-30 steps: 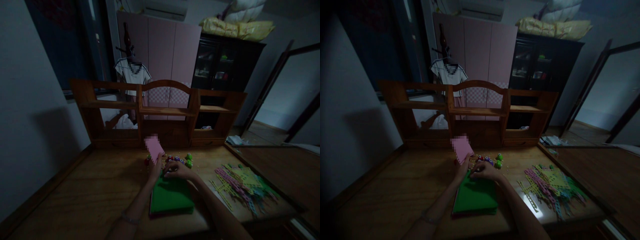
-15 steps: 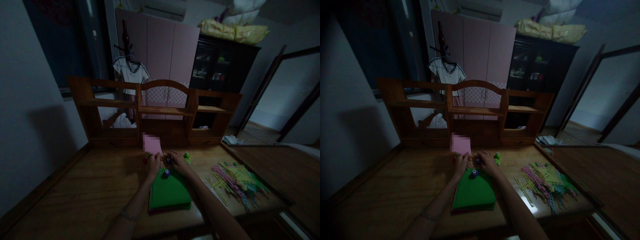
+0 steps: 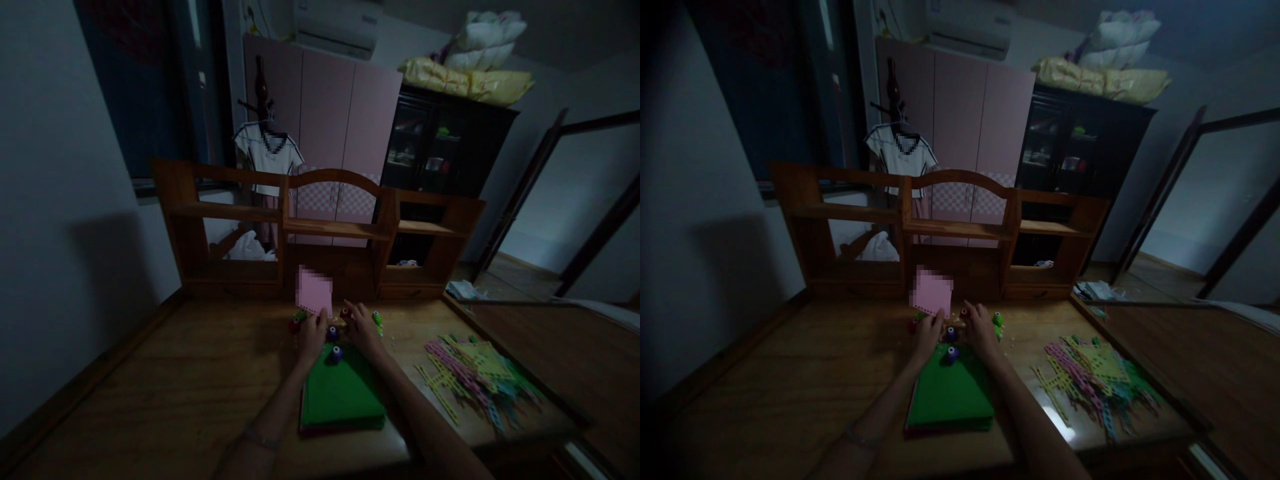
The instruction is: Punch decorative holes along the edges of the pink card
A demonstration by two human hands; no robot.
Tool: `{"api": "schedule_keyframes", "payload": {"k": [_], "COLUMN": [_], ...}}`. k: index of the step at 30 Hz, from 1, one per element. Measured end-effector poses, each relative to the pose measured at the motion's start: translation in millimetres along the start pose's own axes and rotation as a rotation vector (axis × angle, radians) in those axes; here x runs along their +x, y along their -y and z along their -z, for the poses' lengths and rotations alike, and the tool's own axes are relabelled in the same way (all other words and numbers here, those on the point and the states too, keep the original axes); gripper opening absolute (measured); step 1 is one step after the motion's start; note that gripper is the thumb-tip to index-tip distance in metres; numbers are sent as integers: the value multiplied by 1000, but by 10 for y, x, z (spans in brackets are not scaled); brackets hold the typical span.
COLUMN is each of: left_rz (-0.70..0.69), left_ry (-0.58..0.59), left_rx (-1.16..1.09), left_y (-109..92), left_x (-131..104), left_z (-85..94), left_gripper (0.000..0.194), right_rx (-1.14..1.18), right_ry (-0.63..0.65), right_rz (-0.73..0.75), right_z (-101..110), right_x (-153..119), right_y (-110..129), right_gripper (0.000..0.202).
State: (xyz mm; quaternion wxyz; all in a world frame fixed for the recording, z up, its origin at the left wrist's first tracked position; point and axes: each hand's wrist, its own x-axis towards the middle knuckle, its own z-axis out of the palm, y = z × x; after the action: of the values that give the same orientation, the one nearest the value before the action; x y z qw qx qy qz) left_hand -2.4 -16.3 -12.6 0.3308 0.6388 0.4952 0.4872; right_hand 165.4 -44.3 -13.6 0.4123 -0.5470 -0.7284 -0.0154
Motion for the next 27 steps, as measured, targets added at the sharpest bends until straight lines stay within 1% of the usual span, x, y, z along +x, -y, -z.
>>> {"api": "schedule_keyframes", "payload": {"k": [3,6,8,11,12,14,15,17,21,24,27], "left_rz": [-20,-42,-42,-30,-24,-22,-24,-33,-36,-39,-54], "left_ry": [-16,-13,6,40,48,59,61,60,33,20,25], "left_rx": [-1,6,5,-10,-15,-22,-22,-19,-5,4,18], "left_y": [2,14,16,7,3,-4,-6,-8,-8,-2,12], "left_x": [4,7,7,5,4,3,3,3,5,10,15], "left_z": [-1,-4,-7,-16,-21,-33,-38,-44,-43,-44,-54], "left_gripper": [51,50,51,52,52,54,54,54,53,52,51], "right_rx": [115,351,579,895,961,1014,1018,1033,1154,1193,1153], "right_ry": [-96,-158,-203,-242,-243,-241,-227,-160,-38,54,128], "right_rz": [-79,-170,-254,-391,-430,-498,-525,-553,-611,-667,-658], "right_z": [37,67,75,78,80,95,105,127,135,118,115], "right_x": [23,48,70,104,113,122,122,118,104,90,72], "right_y": [-12,-34,-36,-23,-16,-1,6,22,68,120,170], "right_gripper": [36,30,32,41,44,48,48,45,37,40,46]}}
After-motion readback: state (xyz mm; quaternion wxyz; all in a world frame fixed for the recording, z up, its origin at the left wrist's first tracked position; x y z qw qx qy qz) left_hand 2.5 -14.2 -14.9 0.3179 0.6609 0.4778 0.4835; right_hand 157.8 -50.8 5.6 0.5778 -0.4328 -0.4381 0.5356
